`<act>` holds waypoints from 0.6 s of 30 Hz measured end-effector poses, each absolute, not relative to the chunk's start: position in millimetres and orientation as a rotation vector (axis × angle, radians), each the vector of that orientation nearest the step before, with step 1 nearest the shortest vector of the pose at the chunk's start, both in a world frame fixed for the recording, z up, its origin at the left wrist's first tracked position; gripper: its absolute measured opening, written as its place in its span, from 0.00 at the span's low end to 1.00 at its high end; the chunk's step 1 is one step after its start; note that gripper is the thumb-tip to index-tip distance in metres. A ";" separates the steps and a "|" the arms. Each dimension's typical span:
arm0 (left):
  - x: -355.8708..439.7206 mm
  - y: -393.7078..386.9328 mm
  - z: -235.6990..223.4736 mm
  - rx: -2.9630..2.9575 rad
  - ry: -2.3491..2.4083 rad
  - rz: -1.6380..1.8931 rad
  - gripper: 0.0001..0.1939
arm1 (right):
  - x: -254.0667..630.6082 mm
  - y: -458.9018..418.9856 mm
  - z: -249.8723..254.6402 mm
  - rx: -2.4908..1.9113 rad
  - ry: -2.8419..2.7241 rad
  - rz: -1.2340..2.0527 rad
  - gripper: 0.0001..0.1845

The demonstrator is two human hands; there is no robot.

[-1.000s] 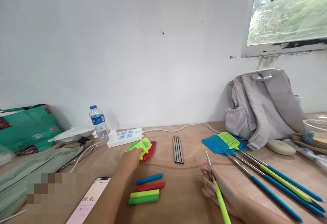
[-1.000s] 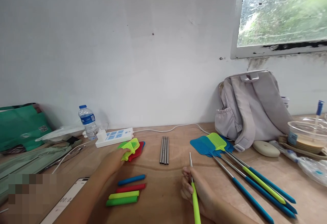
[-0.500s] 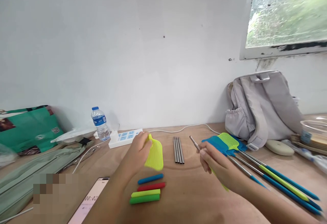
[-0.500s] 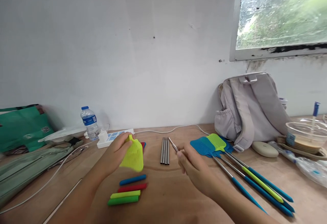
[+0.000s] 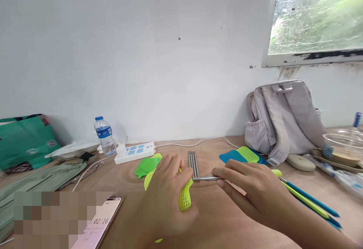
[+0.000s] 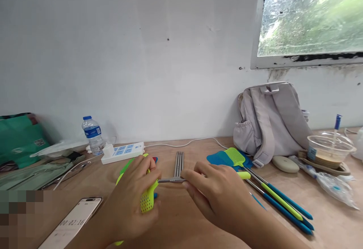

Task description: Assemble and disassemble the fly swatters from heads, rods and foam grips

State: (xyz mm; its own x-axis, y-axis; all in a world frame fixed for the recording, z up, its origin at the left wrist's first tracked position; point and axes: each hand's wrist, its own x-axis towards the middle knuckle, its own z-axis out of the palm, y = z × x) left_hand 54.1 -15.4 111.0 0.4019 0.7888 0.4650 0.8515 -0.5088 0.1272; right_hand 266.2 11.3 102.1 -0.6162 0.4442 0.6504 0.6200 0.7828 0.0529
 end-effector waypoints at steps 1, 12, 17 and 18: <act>54.2 -16.3 111.4 -2.516 -1.485 -0.715 0.08 | 265.8 12.0 102.2 -0.775 -2.345 -0.357 0.12; 62.4 -21.2 110.8 -2.548 -1.523 -0.372 0.08 | 264.8 19.2 100.1 -0.554 -2.347 -0.609 0.12; 63.7 -20.0 108.1 -2.554 -1.500 -0.318 0.08 | 256.9 18.3 93.2 -0.561 -2.305 -0.631 0.14; 63.4 -19.8 107.5 -2.556 -1.491 -0.314 0.08 | 256.4 18.2 92.1 -0.570 -2.308 -0.631 0.14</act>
